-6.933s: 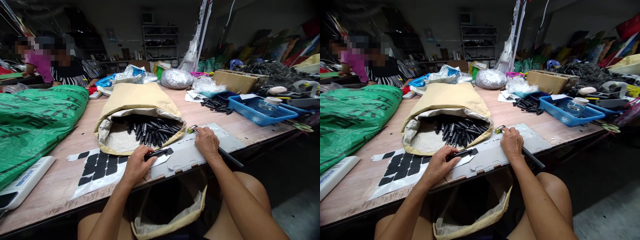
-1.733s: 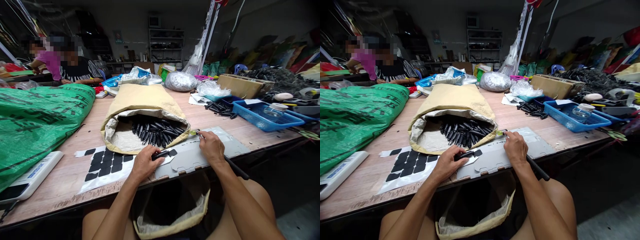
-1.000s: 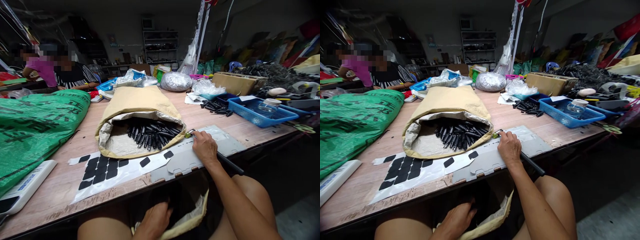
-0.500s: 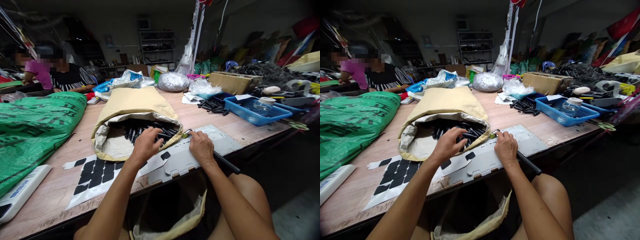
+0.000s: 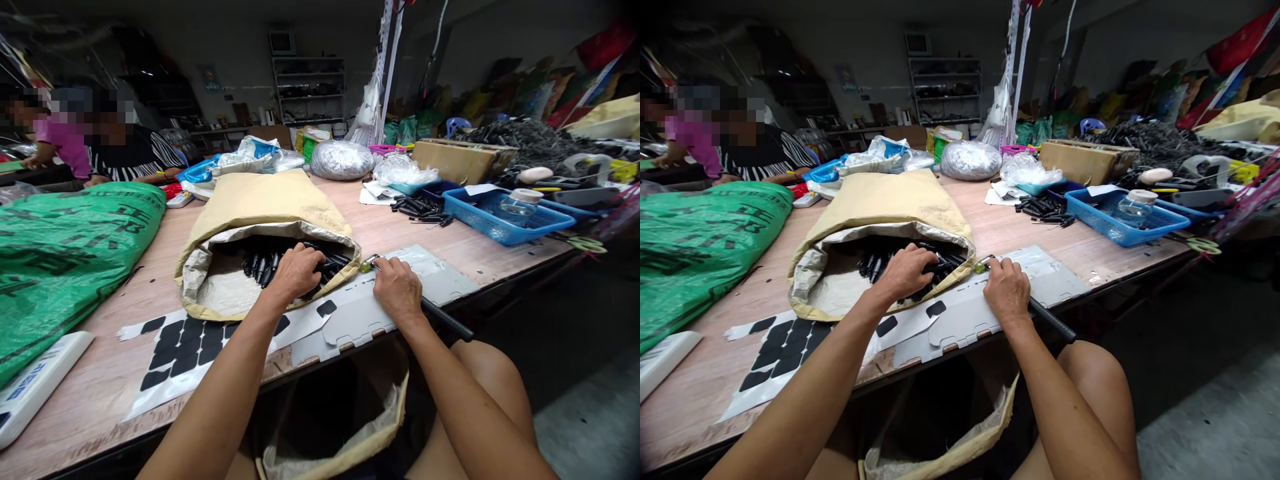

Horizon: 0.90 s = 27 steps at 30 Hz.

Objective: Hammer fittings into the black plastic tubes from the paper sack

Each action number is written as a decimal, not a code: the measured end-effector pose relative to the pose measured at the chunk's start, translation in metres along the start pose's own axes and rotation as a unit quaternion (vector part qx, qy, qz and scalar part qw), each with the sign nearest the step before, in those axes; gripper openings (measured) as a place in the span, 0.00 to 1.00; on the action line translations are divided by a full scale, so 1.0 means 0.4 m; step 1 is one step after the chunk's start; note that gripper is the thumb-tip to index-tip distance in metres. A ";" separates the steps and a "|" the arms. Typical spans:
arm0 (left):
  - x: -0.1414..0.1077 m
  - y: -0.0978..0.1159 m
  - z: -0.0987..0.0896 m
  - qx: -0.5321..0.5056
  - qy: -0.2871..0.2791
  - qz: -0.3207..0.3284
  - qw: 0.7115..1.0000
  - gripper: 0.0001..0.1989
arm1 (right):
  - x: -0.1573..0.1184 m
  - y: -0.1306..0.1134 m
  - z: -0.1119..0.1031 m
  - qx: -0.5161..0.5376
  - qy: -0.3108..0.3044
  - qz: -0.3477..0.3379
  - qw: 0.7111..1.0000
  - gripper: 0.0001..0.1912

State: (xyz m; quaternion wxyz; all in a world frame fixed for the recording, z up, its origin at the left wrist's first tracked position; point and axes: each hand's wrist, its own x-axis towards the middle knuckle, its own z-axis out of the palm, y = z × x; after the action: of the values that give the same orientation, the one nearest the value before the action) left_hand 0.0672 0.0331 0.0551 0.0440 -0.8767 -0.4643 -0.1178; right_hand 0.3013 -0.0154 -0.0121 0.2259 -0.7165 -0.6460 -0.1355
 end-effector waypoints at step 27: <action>-0.309 0.023 0.048 -0.285 0.088 -0.130 0.945 0.07 | -0.028 -0.015 -0.048 0.085 0.056 0.028 0.994 0.16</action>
State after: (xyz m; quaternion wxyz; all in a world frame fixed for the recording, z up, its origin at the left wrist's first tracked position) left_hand 0.0111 -0.0679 0.0063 -0.1827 -0.7704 -0.5158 -0.3271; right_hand 0.2958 -0.0344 -0.0001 0.3257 -0.7035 -0.6213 -0.1140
